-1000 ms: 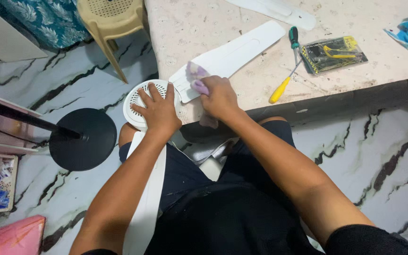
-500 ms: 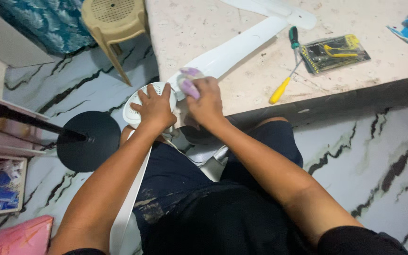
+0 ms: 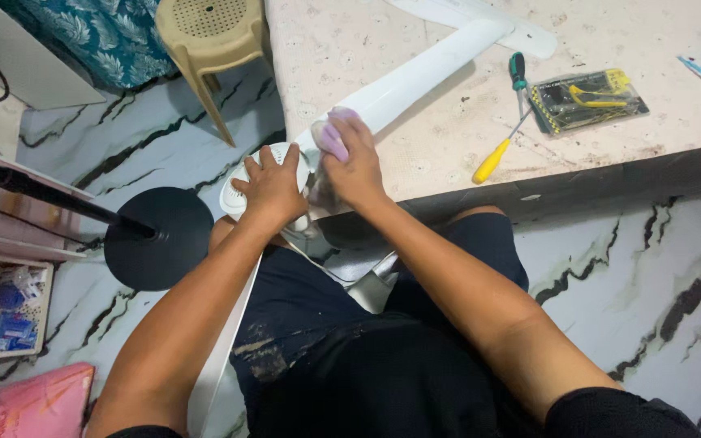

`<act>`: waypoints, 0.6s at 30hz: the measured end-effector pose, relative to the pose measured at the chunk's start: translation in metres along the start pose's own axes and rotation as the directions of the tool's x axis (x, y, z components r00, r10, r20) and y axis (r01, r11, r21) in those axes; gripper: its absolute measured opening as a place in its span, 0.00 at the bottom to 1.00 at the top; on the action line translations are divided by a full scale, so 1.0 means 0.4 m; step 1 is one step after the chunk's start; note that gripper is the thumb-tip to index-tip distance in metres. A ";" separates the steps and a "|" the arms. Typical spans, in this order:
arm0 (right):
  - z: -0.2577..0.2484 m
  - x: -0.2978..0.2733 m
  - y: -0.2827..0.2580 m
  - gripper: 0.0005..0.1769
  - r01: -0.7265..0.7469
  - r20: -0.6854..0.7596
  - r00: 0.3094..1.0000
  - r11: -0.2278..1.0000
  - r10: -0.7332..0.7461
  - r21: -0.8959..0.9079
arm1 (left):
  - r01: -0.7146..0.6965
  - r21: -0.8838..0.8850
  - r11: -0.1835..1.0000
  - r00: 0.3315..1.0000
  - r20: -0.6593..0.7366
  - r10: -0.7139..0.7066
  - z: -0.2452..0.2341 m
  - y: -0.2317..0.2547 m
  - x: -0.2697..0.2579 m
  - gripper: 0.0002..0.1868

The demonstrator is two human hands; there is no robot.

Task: The person wipes the fan blades and central hub with a cloth, then uses a screwdriver to tighten screws on the fan hub while seated on the floor. They continue wiping the blades and hub after tightening.

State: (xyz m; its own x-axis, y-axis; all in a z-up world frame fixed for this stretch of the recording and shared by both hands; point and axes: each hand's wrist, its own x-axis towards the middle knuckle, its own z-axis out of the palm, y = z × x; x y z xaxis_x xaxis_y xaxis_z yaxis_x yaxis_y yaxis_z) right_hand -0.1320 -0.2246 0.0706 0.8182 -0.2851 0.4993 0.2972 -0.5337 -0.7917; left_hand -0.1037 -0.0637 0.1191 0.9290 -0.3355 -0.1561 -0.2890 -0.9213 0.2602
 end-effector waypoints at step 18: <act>0.011 0.041 -0.173 0.31 0.203 -0.146 0.974 0.957 -0.176 0.205 | -0.251 -0.241 0.938 0.957 -0.205 0.203 -0.108 -0.134 0.044 0.48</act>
State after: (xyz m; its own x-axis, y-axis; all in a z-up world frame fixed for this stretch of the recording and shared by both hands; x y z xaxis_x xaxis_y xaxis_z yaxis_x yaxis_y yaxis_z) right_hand -0.1369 -0.1890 0.1320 0.6726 -0.2998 0.6765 0.5519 -0.4057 -0.7286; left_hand -0.0619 -0.0118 0.1438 0.8780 -0.4684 0.0985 -0.4483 -0.7324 0.5124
